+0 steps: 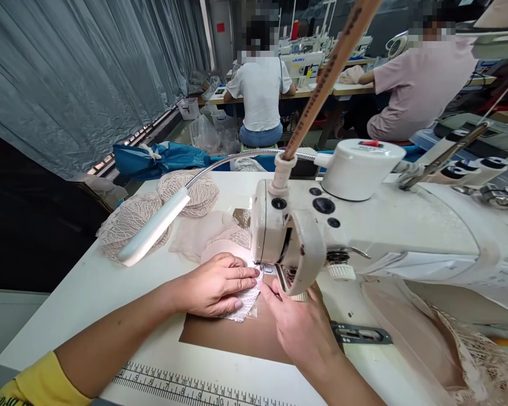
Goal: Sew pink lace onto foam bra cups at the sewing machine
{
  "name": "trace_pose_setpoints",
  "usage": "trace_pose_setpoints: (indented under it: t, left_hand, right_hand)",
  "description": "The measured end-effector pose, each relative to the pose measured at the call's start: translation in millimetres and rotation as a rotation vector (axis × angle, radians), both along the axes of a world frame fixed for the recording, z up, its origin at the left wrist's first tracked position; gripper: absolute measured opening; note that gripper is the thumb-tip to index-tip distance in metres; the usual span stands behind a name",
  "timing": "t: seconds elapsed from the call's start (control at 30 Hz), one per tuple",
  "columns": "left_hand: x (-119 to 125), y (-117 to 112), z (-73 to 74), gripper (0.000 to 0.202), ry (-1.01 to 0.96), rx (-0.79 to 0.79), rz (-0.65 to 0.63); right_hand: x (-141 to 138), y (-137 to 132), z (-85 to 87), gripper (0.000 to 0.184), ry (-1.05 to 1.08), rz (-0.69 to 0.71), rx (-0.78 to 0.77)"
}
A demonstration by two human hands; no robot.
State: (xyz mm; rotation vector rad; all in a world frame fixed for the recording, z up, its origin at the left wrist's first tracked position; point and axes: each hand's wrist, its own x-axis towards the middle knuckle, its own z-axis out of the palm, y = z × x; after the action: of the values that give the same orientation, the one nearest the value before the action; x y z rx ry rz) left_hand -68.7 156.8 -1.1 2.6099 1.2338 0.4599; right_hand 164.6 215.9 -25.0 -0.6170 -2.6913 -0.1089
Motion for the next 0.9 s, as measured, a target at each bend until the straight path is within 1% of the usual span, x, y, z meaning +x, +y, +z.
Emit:
trace_pose_setpoints:
  t: [0.1,0.17,0.3,0.37,0.5,0.6,0.7,0.9]
  left_hand:
    - [3.2,0.9,-0.6,0.047,0.010,0.012,0.040]
    - [4.2,1.5,-1.7,0.047,0.020,0.019,0.057]
    - [3.3,0.9,-3.7,0.045,0.021,0.039,0.059]
    - [1.6,-0.4,-4.0,0.043,0.008,0.041,0.051]
    - [-1.7,-3.6,-1.8,0.039,-0.027,0.019,0.030]
    - [-1.9,-5.2,1.3,0.035,-0.041,0.002,0.021]
    - [-0.3,-6.1,3.4,0.031,-0.029,-0.011,0.005]
    - [0.9,-8.0,3.4,0.029,0.011,-0.020,-0.041]
  right_hand:
    - [-2.4,1.9,1.2,0.048,-0.005,-0.034,-0.005]
    - [-2.5,3.6,-1.0,0.047,-0.015,-0.057,-0.026]
    - [1.3,6.2,-6.0,0.049,-0.021,-0.099,-0.081]
    - [3.9,6.5,-4.9,0.049,-0.023,-0.059,-0.119]
    - [7.2,5.5,1.9,0.044,-0.025,0.099,-0.182]
    - [8.4,4.6,4.0,0.044,-0.015,0.188,-0.222]
    - [9.3,3.5,4.1,0.044,-0.024,0.217,-0.253]
    - [9.9,0.9,6.7,0.043,-0.036,0.206,-0.282]
